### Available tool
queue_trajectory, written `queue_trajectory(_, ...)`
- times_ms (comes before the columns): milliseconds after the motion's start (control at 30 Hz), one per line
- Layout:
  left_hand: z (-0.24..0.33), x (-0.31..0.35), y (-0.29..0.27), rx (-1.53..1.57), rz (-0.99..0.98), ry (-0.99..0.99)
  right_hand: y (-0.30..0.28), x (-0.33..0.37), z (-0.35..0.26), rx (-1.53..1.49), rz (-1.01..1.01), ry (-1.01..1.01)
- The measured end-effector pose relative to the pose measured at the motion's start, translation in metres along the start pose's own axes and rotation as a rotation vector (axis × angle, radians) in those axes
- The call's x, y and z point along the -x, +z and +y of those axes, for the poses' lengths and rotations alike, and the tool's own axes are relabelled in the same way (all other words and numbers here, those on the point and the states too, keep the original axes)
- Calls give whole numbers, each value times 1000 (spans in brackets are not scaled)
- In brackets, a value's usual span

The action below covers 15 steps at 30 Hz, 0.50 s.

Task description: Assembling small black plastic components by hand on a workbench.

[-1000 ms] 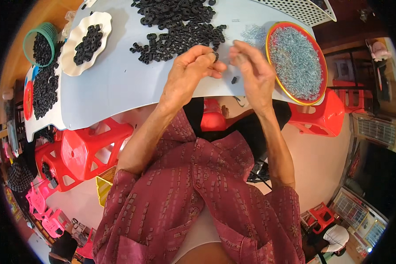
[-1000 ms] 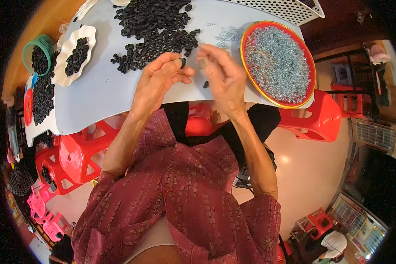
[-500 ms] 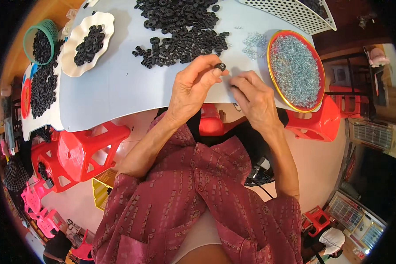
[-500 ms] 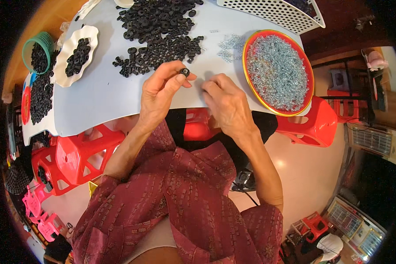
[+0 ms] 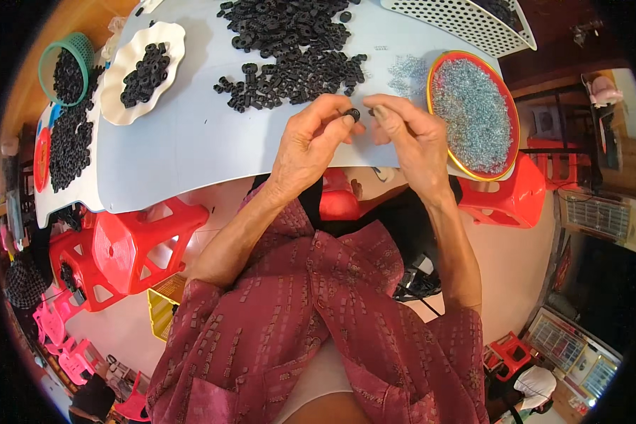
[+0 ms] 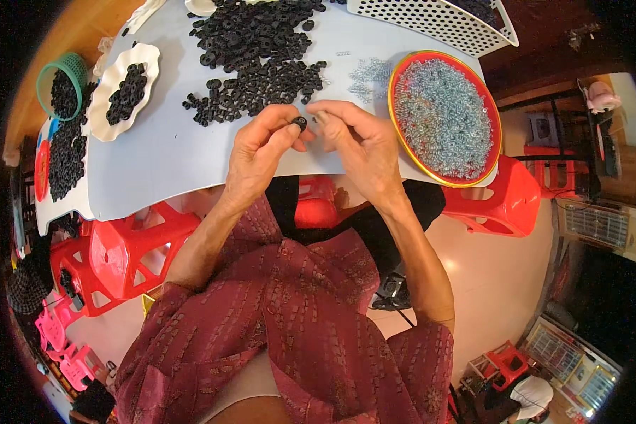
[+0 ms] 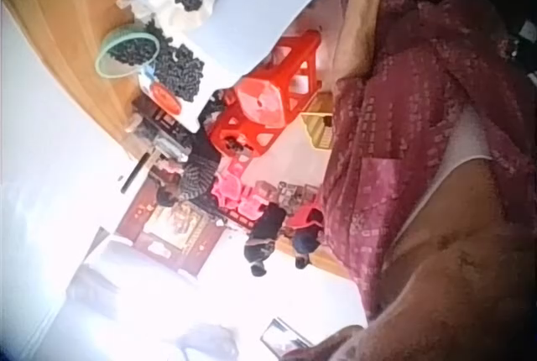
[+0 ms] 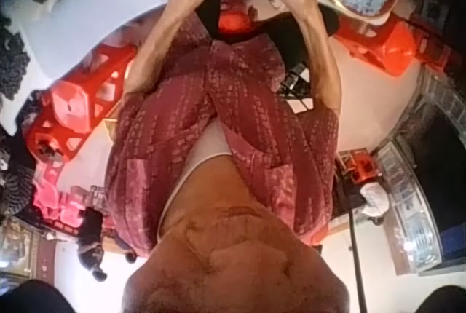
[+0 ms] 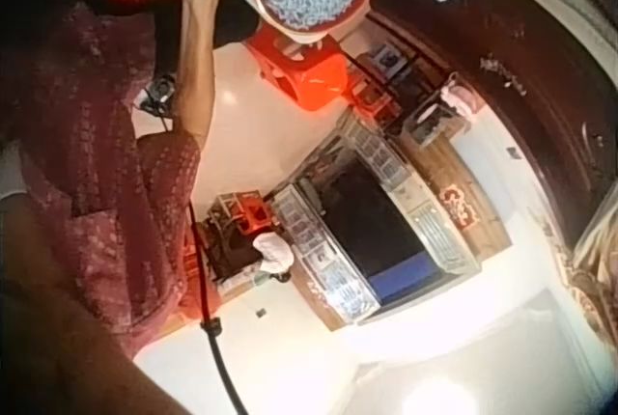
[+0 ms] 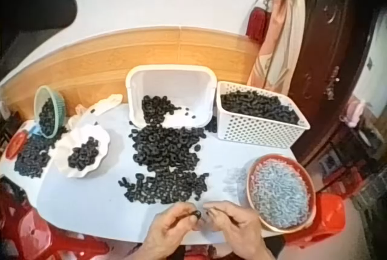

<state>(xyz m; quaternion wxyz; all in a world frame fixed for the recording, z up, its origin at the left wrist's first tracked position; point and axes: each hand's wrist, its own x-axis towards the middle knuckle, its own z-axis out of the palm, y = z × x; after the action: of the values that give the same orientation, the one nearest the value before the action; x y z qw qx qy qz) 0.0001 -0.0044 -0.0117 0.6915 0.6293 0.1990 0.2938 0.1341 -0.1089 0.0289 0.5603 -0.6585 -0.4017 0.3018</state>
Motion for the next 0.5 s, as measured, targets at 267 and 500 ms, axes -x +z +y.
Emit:
queue_trajectory(267, 1, -4, -2, 56, -26, -59, 3, -11, 4, -11, -82, -18)
queue_trajectory(500, -5, -7, -5, 62, -60, -61, -7, -15, 17, -66, -112, 17)
